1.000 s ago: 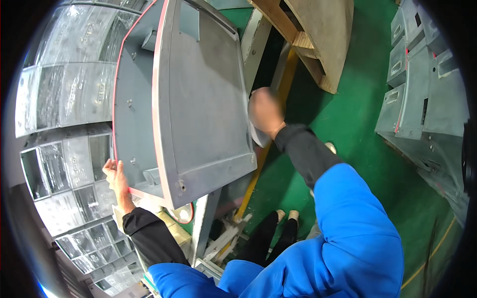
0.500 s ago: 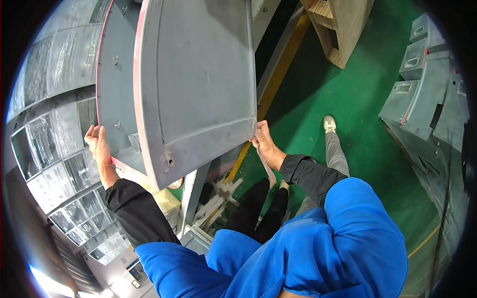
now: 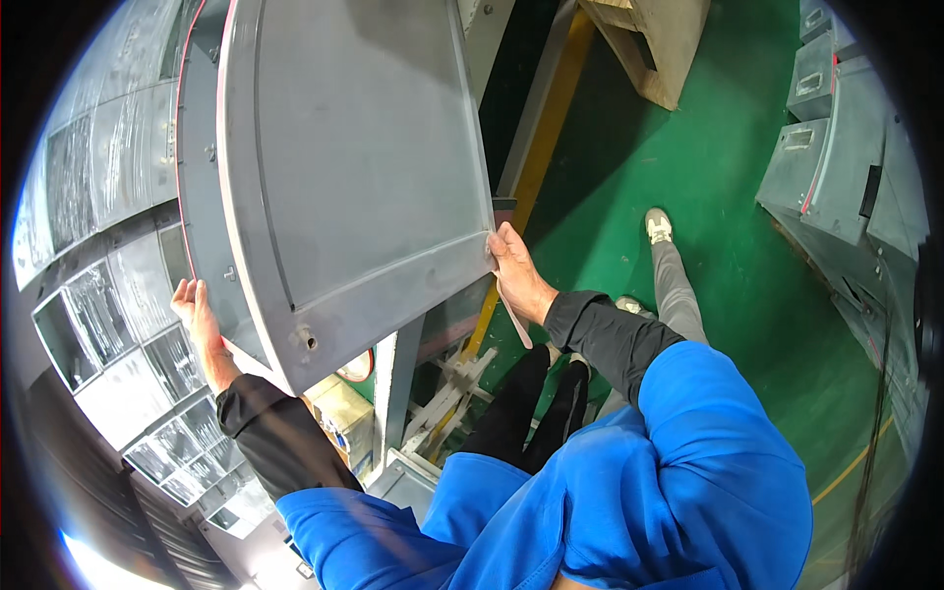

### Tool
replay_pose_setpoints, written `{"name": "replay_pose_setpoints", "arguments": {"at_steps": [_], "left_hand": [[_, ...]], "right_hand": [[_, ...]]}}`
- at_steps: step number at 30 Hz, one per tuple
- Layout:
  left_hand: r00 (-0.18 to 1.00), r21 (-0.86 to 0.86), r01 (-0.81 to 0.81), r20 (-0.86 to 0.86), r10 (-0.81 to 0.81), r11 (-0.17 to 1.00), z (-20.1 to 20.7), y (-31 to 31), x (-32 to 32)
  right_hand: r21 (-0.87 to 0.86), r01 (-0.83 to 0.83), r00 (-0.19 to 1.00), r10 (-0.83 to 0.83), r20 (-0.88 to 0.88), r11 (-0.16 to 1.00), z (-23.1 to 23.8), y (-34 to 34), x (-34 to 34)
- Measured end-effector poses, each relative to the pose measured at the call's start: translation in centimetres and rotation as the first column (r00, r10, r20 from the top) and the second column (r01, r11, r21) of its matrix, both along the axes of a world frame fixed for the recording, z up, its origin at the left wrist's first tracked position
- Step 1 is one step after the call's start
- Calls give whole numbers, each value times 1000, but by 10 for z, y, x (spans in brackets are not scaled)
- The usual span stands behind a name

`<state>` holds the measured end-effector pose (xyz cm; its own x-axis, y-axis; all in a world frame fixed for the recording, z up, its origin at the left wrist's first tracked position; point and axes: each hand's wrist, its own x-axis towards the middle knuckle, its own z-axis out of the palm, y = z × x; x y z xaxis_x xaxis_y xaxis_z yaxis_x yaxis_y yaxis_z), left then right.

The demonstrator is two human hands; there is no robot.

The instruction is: The person assembles a gray metal cabinet by hand, repeatedly inserting and tightening screws into the frame. They handle the cabinet, pick up screws from a tray, and use their hands to secure the components together on a green workbench.

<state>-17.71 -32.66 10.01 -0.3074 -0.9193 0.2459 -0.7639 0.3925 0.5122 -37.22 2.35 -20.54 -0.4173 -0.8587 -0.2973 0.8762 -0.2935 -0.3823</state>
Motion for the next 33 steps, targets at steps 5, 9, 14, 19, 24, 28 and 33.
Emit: {"name": "replay_pose_setpoints", "arguments": {"at_steps": [5,9,14,19,24,28,33], "left_hand": [[1000,17,-12,-4,12,1000,2,0,-2],[999,73,6,-36,-3,997,5,-6,-13],[997,94,-29,-68,35,995,1,-13,11],[999,33,-38,25,37,999,4,3,-13],[998,-4,-54,28,54,999,2,11,-6],[999,-36,-38,-27,37,999,-4,17,-8],[986,-126,-83,134,99,989,-1,41,-37]], "right_hand": [[34,8,993,-4,-121,999,5,-1,-6],[237,64,986,-24,-167,970,-46,-6,-15],[177,-6,975,46,-219,984,-41,21,-19],[122,-2,931,46,-363,993,-29,-4,-11],[194,-108,954,156,-254,975,-33,-8,-20],[259,-104,927,188,-323,960,-23,-3,-12],[287,-138,942,215,-258,948,-1,-1,-22]]}}
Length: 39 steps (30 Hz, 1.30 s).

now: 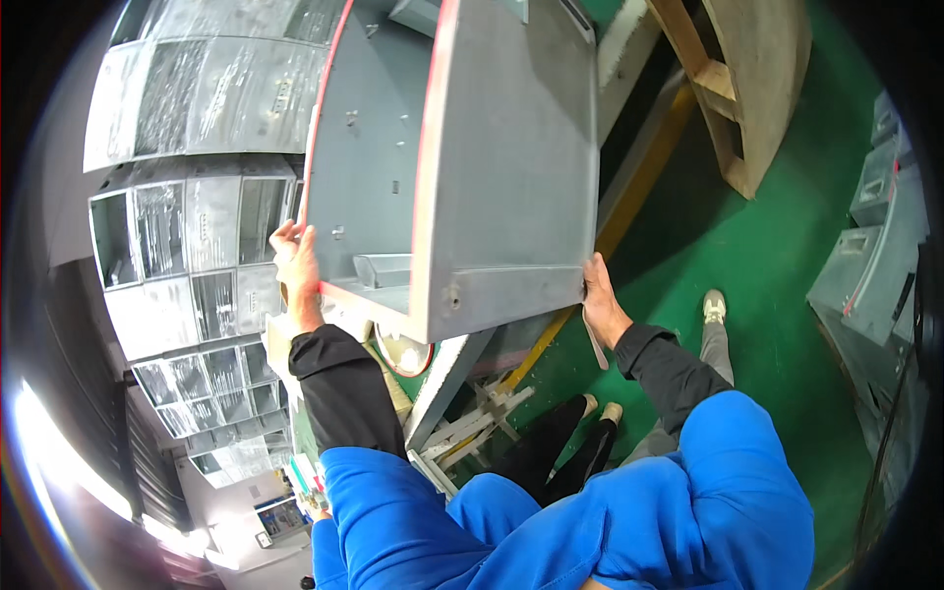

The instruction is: The person assembles a gray metal cabinet by hand, repeatedly inserting and tightening screws into the frame. They handle the cabinet, pick up screws from a tray, and use their hands to secure the components together on a green workbench.

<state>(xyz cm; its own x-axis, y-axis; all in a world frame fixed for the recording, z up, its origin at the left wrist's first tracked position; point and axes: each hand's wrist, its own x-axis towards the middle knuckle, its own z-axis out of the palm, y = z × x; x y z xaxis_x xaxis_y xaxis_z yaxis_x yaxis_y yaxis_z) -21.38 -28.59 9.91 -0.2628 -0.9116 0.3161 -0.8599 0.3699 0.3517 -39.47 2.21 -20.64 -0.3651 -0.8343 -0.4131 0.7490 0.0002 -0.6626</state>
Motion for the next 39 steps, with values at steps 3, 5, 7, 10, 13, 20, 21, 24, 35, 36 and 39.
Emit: {"name": "replay_pose_setpoints", "arguments": {"at_steps": [3,5,7,10,13,20,21,24,35,36,39], "left_hand": [[997,-24,-54,55,55,998,8,28,-24],[994,-19,-88,67,89,996,9,32,-21],[995,5,-77,62,77,997,9,31,-18],[993,-26,-85,77,87,996,7,35,-21],[997,-46,-62,41,64,997,2,28,-18],[999,-41,-34,-22,33,999,-4,17,-8],[999,-40,-41,1,41,998,-6,18,-7],[999,-89,-30,40,34,996,-4,24,-10],[996,-118,-65,52,71,991,-4,32,-17],[998,-132,-53,27,57,990,-8,24,-13],[993,-122,-78,80,88,990,-5,32,-15]], "right_hand": [[39,164,963,-168,212,986,2,6,6],[50,90,986,-81,-148,995,0,27,0],[-9,126,959,-124,-257,992,6,38,-1],[-290,127,811,-267,-521,949,70,28,-24],[-561,-126,518,-428,-741,818,138,-5,-52],[-604,-46,394,-541,-743,796,196,-42,-48],[-611,-25,389,-555,-735,791,194,-42,-47],[-619,-74,381,-552,-742,781,197,-35,-43],[-457,-25,547,-371,-751,889,202,-26,-68],[-525,-41,581,-407,-705,850,201,-25,-70],[-744,-79,623,-550,-556,663,229,-22,-68]]}}
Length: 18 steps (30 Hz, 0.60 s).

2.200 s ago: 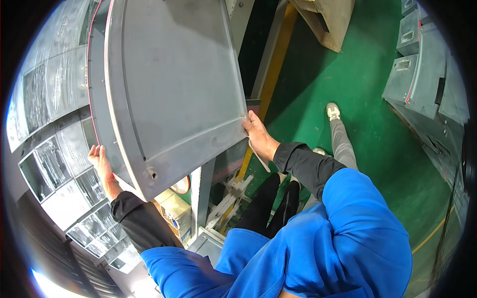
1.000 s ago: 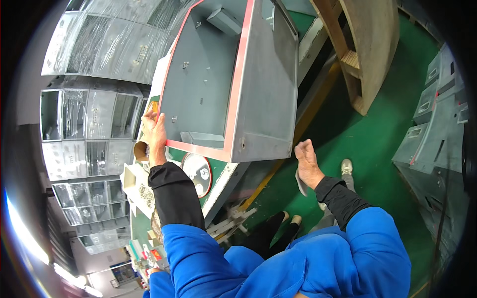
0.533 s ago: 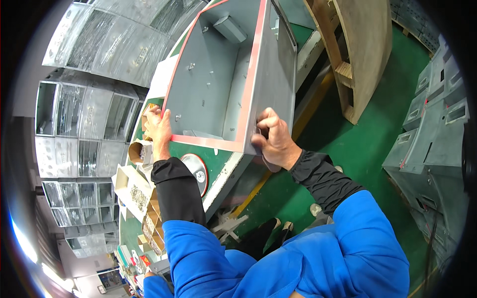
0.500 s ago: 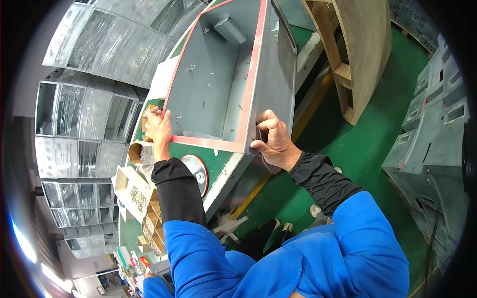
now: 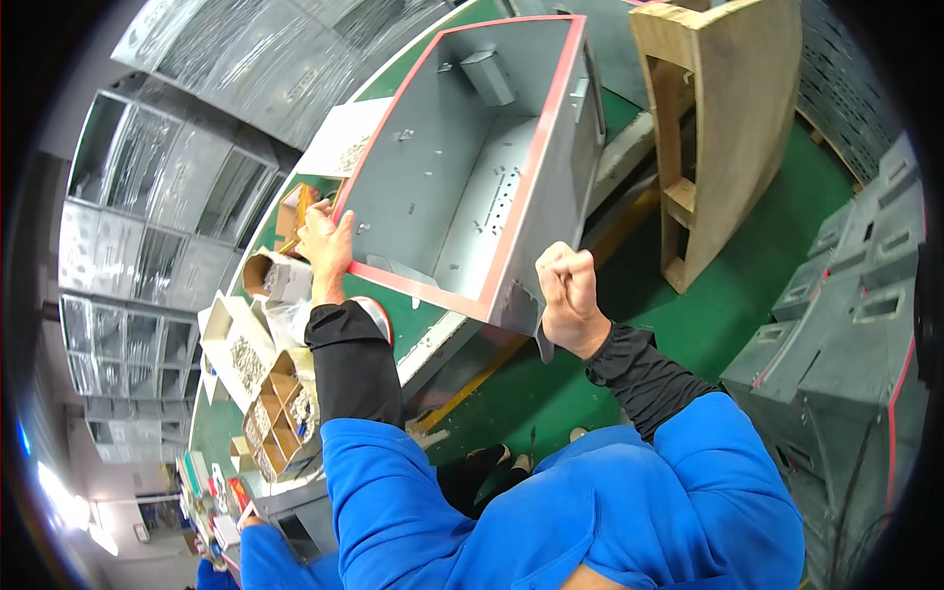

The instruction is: The person assembles a gray metal cabinet by hand, repeatedly inserting and tightening screws into the frame. They handle the cabinet, pick up screws from a tray, and use their hands to secure the components together on a green workbench.

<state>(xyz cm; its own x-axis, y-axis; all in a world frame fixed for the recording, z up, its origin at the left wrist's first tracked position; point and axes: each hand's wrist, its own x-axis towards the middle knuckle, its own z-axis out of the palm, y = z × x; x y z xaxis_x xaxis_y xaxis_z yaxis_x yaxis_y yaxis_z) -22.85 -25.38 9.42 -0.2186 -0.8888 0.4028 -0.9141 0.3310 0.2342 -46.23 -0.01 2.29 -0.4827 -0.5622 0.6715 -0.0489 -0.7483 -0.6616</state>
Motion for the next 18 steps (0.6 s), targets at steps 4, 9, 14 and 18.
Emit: {"name": "replay_pose_setpoints", "arguments": {"at_steps": [4,9,14,18], "left_hand": [[999,-7,41,-5,-41,999,-3,2,2],[1000,15,27,-10,-27,1000,4,4,-2],[997,-115,70,-32,-74,991,-1,11,1],[935,-406,-62,-344,-90,912,-5,26,-6]], "right_hand": [[-309,106,916,-213,-339,945,38,-17,5],[-359,216,879,-341,-333,908,50,-30,-2],[-461,134,887,-314,-339,877,51,-15,31],[-16,543,799,-522,-300,840,34,-29,-24]]}}
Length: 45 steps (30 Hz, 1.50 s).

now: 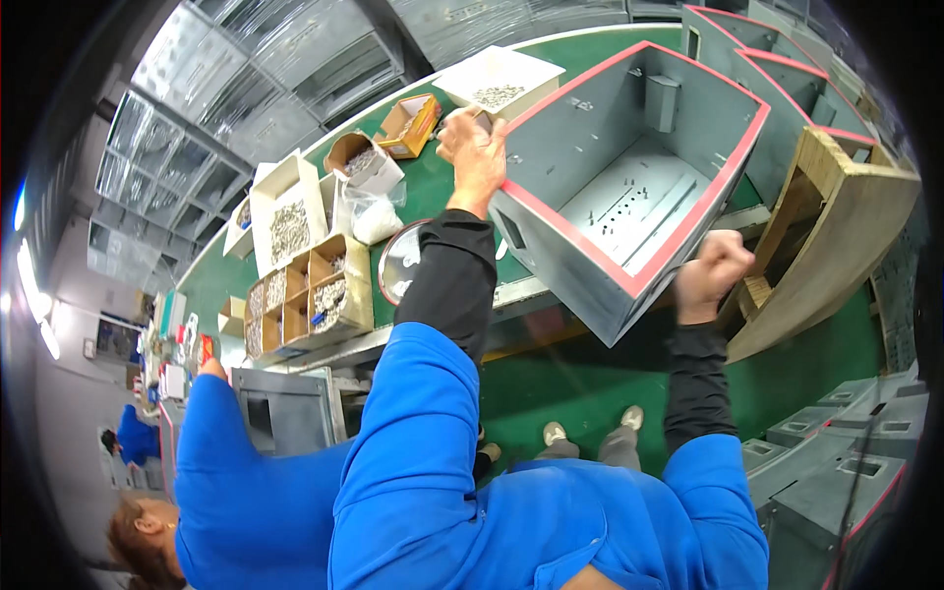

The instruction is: The person assembles a gray metal cabinet by hand, repeatedly inserting and tightening screws into the frame. They handle the cabinet, pick up screws from a tray, and use their hands to secure the components together on a green workbench.

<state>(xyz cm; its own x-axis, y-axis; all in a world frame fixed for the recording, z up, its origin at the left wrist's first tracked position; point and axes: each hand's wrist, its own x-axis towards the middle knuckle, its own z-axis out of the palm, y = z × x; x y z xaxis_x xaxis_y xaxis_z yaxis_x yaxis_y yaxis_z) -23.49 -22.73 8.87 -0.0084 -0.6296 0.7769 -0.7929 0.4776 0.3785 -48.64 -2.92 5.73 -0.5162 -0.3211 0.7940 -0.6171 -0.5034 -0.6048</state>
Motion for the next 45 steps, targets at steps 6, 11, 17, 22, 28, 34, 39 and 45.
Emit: {"name": "replay_pose_setpoints", "arguments": {"at_steps": [6,11,17,22,28,34,39,45], "left_hand": [[965,370,-153,-146,220,916,-174,179,22],[903,836,418,-342,-258,354,-211,387,-20],[955,814,265,-294,-25,517,-175,424,-40],[650,701,370,-664,369,609,-169,429,-8],[518,623,680,-781,349,386,-121,437,-15],[577,612,688,-787,218,390,-146,400,9],[301,539,493,-842,448,682,-216,361,34],[267,751,313,-657,705,582,-276,272,109]], "right_hand": [[170,-78,950,22,312,982,-48,74,-58],[422,-524,790,237,565,740,-173,148,8],[135,-970,226,552,803,201,-139,138,110],[301,-947,92,811,578,-107,-114,132,122],[190,-921,-11,510,860,-340,-140,144,107],[135,-991,101,539,837,-23,-146,124,106],[704,-708,422,838,346,66,-172,109,82],[943,-297,652,691,313,-147,-240,135,-13]]}}
